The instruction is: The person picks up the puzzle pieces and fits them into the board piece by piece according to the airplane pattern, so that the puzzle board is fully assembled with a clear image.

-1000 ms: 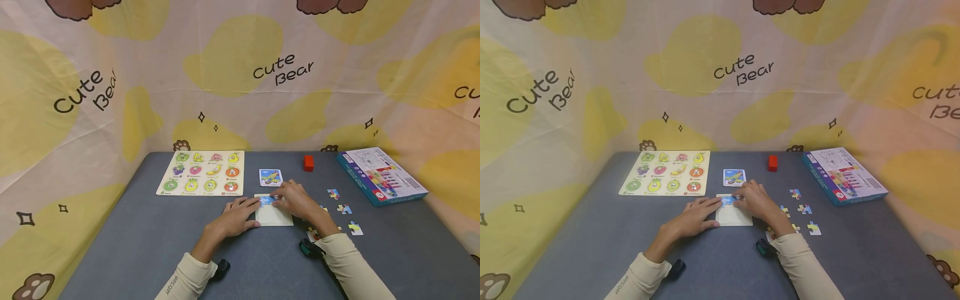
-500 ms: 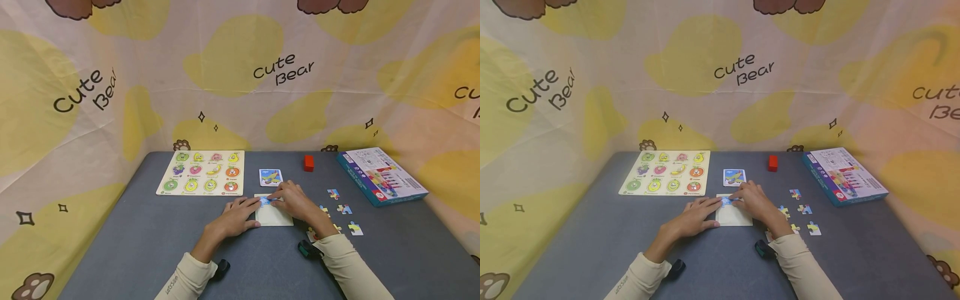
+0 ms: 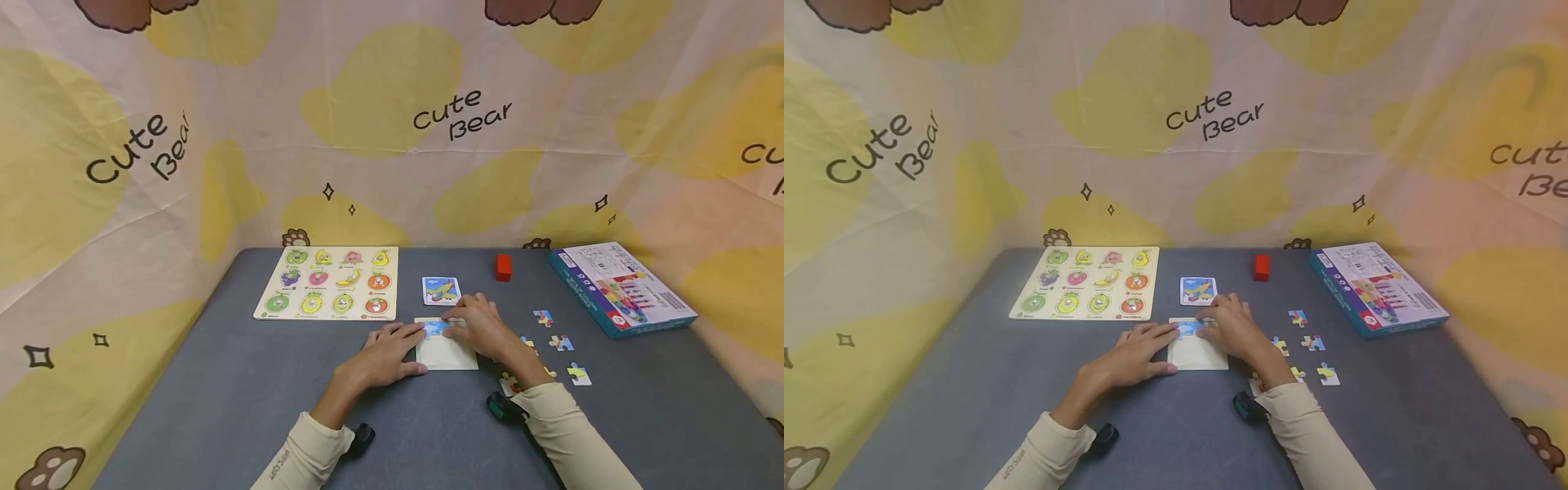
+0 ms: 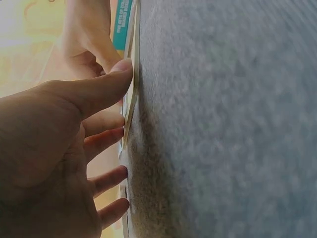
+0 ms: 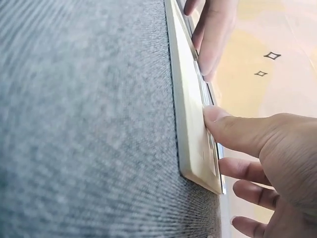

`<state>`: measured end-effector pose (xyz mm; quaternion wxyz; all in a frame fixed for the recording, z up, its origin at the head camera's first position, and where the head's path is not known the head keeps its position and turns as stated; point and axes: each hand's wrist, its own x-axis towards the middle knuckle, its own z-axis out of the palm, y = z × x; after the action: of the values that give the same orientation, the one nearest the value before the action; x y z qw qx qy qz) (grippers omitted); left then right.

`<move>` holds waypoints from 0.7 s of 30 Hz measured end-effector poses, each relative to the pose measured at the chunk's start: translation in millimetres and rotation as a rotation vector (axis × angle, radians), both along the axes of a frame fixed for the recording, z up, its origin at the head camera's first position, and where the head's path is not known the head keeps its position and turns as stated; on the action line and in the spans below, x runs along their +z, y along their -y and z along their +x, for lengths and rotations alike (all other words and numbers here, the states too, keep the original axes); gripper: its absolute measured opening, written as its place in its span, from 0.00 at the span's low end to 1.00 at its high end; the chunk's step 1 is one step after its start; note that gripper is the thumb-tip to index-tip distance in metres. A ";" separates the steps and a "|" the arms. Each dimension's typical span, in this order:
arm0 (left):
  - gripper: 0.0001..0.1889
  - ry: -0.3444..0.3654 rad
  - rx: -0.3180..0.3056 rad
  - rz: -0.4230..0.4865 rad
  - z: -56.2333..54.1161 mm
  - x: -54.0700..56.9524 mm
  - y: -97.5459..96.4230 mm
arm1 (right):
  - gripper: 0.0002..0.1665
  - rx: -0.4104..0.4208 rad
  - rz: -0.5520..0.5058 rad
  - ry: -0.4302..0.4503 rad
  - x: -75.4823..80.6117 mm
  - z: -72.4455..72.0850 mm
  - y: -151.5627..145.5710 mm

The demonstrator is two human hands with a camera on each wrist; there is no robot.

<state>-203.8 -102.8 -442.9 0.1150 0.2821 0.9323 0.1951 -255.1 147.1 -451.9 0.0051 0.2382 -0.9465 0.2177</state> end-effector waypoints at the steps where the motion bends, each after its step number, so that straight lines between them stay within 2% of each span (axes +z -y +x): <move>1: 0.38 0.005 0.001 0.002 0.3 0.7 -0.9 | 0.17 -0.005 -0.004 0.003 -0.2 -0.1 0.2; 6: 0.38 0.003 -0.004 -0.003 2.5 4.8 -8.7 | 0.17 -0.018 -0.019 0.004 -2.6 -1.6 0.0; 13: 0.38 -0.016 -0.058 -0.005 -0.3 4.9 -22.3 | 0.16 -0.020 -0.040 -0.009 -3.8 -1.5 -1.7; 21: 0.39 -0.027 -0.065 -0.068 -1.0 2.2 -23.3 | 0.17 -0.021 -0.031 -0.002 -3.4 -1.0 -0.2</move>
<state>-204.8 -79.5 -440.7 0.1185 0.3107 0.9302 0.1556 -256.1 147.3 -455.3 0.0121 0.2281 -0.9455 0.2321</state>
